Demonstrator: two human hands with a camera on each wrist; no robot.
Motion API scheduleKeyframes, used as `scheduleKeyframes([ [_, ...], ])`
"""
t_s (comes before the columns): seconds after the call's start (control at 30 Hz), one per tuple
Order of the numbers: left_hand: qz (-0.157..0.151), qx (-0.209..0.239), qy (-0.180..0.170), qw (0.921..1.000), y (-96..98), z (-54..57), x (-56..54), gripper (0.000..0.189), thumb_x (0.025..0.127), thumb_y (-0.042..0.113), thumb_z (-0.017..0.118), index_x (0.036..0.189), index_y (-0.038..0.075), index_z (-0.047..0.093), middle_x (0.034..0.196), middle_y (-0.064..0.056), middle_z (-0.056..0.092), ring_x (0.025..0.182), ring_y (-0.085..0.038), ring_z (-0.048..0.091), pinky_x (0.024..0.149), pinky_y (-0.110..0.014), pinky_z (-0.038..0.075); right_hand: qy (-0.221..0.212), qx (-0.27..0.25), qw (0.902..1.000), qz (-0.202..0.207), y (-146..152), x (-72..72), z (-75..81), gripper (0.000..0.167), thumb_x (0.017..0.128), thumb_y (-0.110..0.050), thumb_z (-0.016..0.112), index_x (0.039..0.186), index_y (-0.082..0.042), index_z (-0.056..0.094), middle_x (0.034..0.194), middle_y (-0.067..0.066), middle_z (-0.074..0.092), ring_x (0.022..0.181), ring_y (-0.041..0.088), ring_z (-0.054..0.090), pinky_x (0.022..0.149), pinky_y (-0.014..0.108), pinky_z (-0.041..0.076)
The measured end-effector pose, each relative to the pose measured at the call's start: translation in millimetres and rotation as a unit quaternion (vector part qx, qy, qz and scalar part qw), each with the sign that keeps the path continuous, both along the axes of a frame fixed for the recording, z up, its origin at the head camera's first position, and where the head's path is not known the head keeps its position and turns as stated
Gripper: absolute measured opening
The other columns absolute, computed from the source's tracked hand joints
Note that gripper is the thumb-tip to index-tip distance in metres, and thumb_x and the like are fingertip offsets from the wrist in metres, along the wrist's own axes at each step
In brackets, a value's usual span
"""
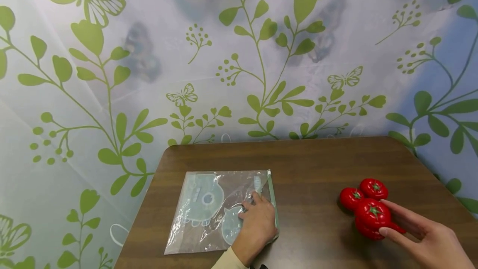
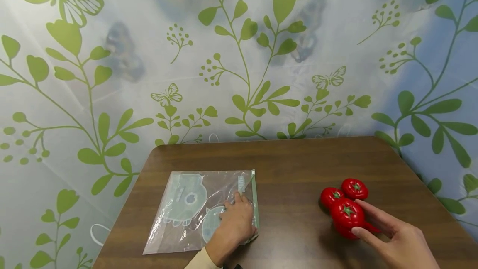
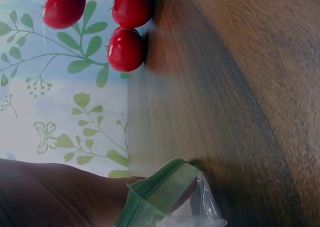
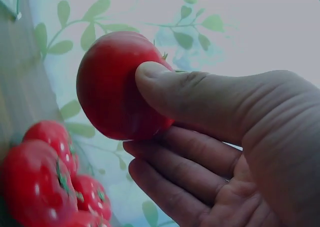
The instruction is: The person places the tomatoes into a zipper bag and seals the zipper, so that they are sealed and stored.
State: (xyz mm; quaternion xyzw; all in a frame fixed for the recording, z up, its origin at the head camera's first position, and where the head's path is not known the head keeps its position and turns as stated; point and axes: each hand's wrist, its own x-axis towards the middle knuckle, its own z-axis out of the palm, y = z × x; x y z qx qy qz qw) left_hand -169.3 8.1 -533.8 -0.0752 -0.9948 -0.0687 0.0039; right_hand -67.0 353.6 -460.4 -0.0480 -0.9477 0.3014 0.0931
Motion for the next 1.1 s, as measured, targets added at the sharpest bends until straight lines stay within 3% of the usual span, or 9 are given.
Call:
scheduleKeyframes([
  [0.13,0.004,0.001,-0.001,1.0000,1.4,-0.1,0.4,0.102,0.060,0.038,0.105,0.141,-0.010,0.064,0.149,-0.033,0.057,0.121,-0.069,0.060,0.077,-0.082,0.056,-0.003,0.012,0.9997,0.020,-9.3,-7.9,6.9,0.073,0.088,-0.036,0.094,0.147,-0.003,0.067,0.130,0.037,0.072,0.091,-0.021,0.062,0.063,0.017,0.058],
  [0.23,0.004,0.004,-0.007,1.0000,-0.1,14.0,5.1,0.099,0.062,0.036,0.104,0.140,-0.010,0.065,0.148,-0.032,0.058,0.121,-0.067,0.061,0.078,-0.080,0.057,-0.020,0.002,0.9990,0.040,-20.0,-16.8,13.5,0.074,0.089,-0.037,0.093,0.149,-0.004,0.066,0.134,0.036,0.071,0.102,0.010,0.081,0.066,0.021,0.061],
  [0.33,0.004,0.004,-0.023,0.9997,-0.8,35.2,11.3,0.096,0.064,0.034,0.104,0.140,-0.009,0.065,0.149,-0.031,0.058,0.123,-0.065,0.061,0.080,-0.078,0.058,-0.037,-0.013,0.9974,0.060,-30.1,-26.4,18.8,0.075,0.090,-0.041,0.092,0.152,-0.009,0.065,0.138,0.032,0.071,0.112,0.039,0.079,0.070,0.026,0.063],
  [0.37,0.005,0.005,-0.027,0.9996,-1.2,41.6,13.2,0.096,0.064,0.033,0.104,0.141,-0.009,0.064,0.150,-0.031,0.057,0.124,-0.065,0.061,0.081,-0.078,0.058,-0.036,-0.019,0.9969,0.067,-33.8,-29.4,19.6,0.075,0.089,-0.041,0.092,0.151,-0.010,0.066,0.138,0.030,0.072,0.113,0.039,0.078,0.072,0.027,0.064],
  [0.43,0.006,0.003,-0.030,0.9995,-1.5,44.4,14.1,0.096,0.064,0.033,0.104,0.141,-0.009,0.064,0.150,-0.030,0.057,0.124,-0.064,0.061,0.082,-0.077,0.058,-0.027,-0.028,0.9957,0.084,-41.3,-35.6,20.9,0.072,0.088,-0.040,0.093,0.150,-0.014,0.068,0.138,0.023,0.074,0.109,0.025,0.081,0.074,0.026,0.064],
  [0.53,0.006,0.002,-0.036,0.9993,-1.7,42.3,12.5,0.095,0.066,0.033,0.104,0.142,-0.008,0.064,0.152,-0.030,0.057,0.126,-0.064,0.061,0.083,-0.077,0.058,-0.013,-0.046,0.9920,0.117,-52.3,-44.7,23.8,0.068,0.087,-0.038,0.094,0.147,-0.017,0.070,0.137,0.016,0.076,0.107,0.014,0.081,0.078,0.025,0.064],
  [0.7,0.006,0.000,-0.028,0.9996,-2.0,33.0,9.0,0.095,0.065,0.035,0.104,0.141,-0.008,0.065,0.151,-0.030,0.057,0.124,-0.063,0.062,0.081,-0.077,0.058,-0.016,-0.082,0.9826,0.166,-66.2,-58.8,32.4,0.067,0.090,-0.037,0.092,0.149,-0.016,0.067,0.140,0.014,0.075,0.117,0.025,0.079,0.083,0.026,0.065],
  [0.83,0.007,0.004,-0.020,0.9998,-1.9,26.0,7.9,0.097,0.064,0.035,0.103,0.140,-0.010,0.063,0.149,-0.031,0.057,0.123,-0.064,0.062,0.080,-0.078,0.058,-0.019,-0.102,0.9761,0.191,-76.3,-70.1,36.2,0.065,0.092,-0.037,0.090,0.148,-0.015,0.067,0.140,0.011,0.076,0.117,0.021,0.080,0.086,0.028,0.065],
  [1.1,0.007,0.001,-0.032,0.9995,-1.5,27.1,4.8,0.098,0.066,0.036,0.102,0.143,-0.010,0.062,0.152,-0.031,0.055,0.125,-0.065,0.061,0.081,-0.079,0.057,-0.033,-0.164,0.9594,0.227,-103.8,-95.4,23.9,0.061,0.094,-0.032,0.088,0.148,-0.014,0.068,0.143,0.012,0.073,0.125,0.026,0.076,0.090,0.024,0.063],
])
